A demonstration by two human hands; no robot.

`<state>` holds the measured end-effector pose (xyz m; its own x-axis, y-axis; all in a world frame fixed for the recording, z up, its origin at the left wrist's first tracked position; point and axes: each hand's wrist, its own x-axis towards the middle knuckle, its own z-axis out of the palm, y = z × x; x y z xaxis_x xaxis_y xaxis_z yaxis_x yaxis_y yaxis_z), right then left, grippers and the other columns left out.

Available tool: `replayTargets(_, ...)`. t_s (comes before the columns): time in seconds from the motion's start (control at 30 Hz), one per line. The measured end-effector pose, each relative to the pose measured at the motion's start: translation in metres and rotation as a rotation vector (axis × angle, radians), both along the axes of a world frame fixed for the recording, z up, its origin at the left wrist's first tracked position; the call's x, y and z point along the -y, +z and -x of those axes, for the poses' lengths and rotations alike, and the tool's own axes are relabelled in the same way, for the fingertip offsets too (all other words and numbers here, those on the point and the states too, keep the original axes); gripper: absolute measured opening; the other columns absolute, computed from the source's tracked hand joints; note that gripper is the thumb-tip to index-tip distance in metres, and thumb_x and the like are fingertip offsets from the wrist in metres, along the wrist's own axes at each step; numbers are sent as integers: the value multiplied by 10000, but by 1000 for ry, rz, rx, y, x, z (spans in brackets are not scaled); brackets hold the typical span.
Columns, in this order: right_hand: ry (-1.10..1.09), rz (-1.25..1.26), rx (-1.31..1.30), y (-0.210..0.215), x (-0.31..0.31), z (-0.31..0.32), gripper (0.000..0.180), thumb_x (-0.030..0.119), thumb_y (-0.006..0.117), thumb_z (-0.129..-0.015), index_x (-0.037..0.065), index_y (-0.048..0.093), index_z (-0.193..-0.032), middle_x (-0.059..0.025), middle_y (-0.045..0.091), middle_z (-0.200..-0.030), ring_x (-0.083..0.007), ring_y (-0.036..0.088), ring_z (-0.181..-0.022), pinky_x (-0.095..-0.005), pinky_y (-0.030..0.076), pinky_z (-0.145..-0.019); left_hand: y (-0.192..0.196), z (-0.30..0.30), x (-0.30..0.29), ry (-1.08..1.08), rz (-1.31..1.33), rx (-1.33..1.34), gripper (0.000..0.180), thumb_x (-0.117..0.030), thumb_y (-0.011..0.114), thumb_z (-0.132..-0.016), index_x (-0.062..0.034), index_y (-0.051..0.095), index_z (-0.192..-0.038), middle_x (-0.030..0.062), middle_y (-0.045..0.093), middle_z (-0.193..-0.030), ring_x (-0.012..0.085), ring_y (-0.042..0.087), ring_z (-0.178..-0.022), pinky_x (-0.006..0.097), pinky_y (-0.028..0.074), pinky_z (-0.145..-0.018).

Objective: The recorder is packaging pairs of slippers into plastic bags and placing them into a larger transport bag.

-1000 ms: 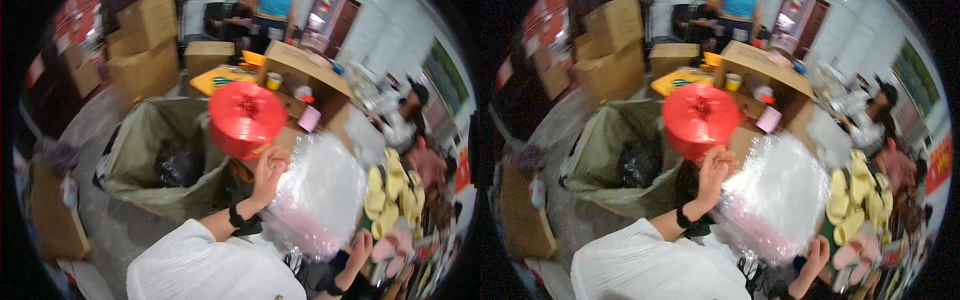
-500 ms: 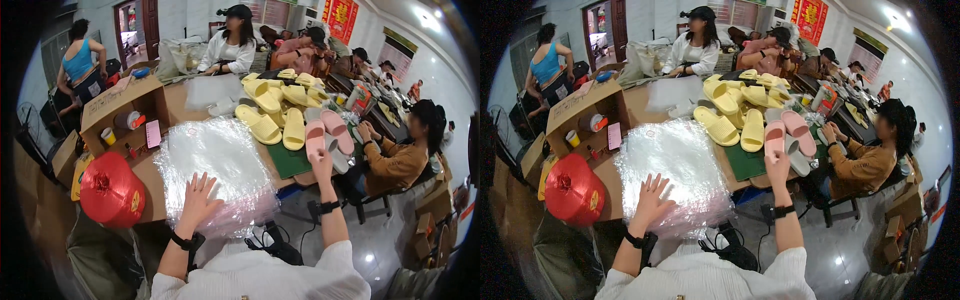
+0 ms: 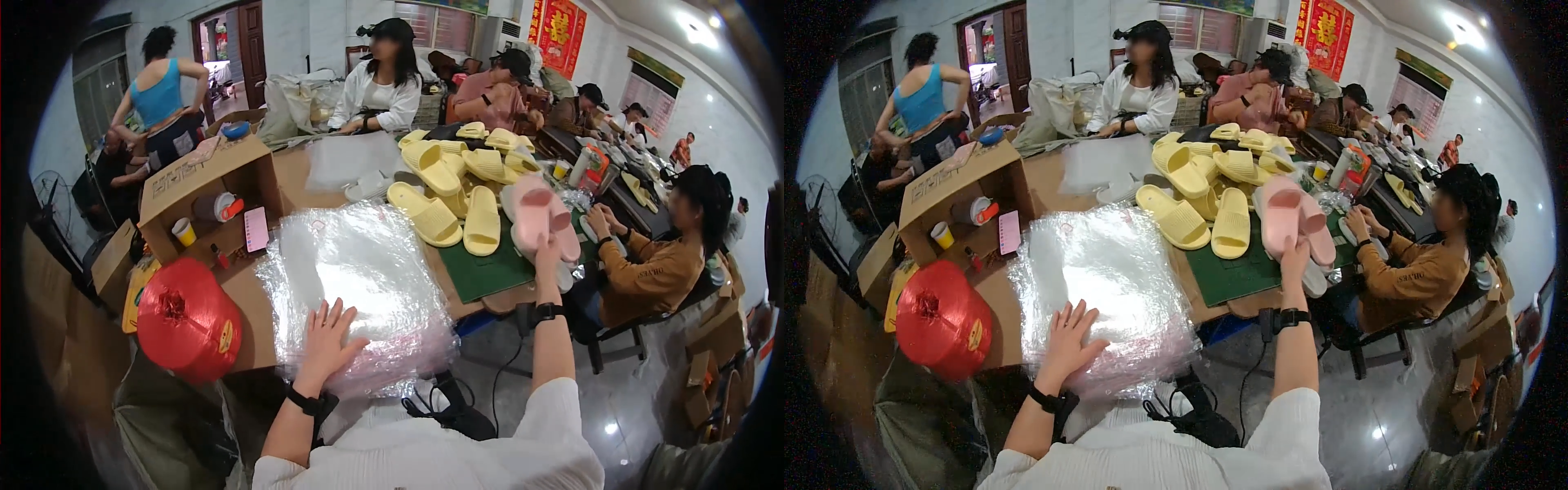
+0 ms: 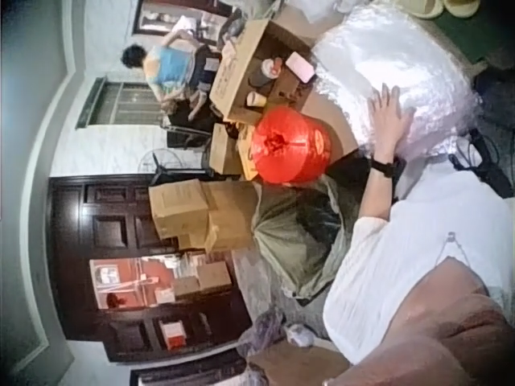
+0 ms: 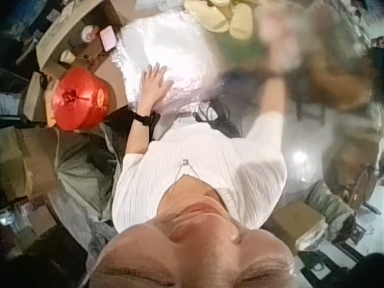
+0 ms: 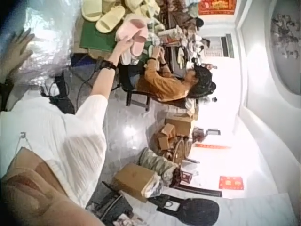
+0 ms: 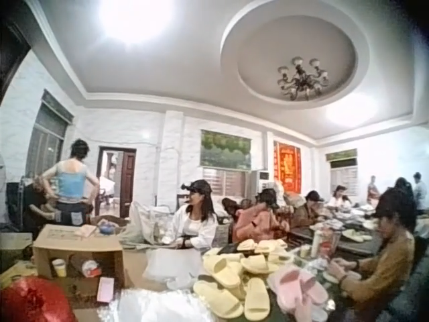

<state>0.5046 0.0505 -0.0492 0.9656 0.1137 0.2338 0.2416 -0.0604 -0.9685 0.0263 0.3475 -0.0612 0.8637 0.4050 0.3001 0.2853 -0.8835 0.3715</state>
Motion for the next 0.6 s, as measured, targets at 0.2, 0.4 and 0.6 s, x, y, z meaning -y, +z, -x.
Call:
replayTargets(0.2, 63, -347, 250, 94, -16, 82, 171, 219, 597, -965, 70, 548, -1035, 42, 529, -790, -28, 442, -626, -203, 308, -515, -4, -1, -2, -5, 27, 13, 699, -580, 593, -850, -152, 518, -1398, 172, 389, -1515, 420, 284, -1418, 551, 151, -1170)
replayTargets(0.4, 280, -400, 110, 147, -51, 194, 176, 208, 571, -964, 90, 557, -1094, 40, 556, -871, -28, 523, -714, -171, 363, -556, -6, -2, -3, 14, -3, 12, 698, -585, 580, -856, -150, 519, -1398, 177, 379, -1520, 429, 272, -1423, 557, 144, -1172)
replayTargets(0.6, 587, -241, -57, 117, -113, 258, 285, 218, 589, -943, 22, 561, -1148, 8, 596, -835, -48, 517, -632, -196, 370, -505, -11, -5, -4, 11, -19, 7, 730, -624, 576, -852, -158, 507, -1409, 149, 368, -1531, 416, 251, -1436, 548, 140, -1179)
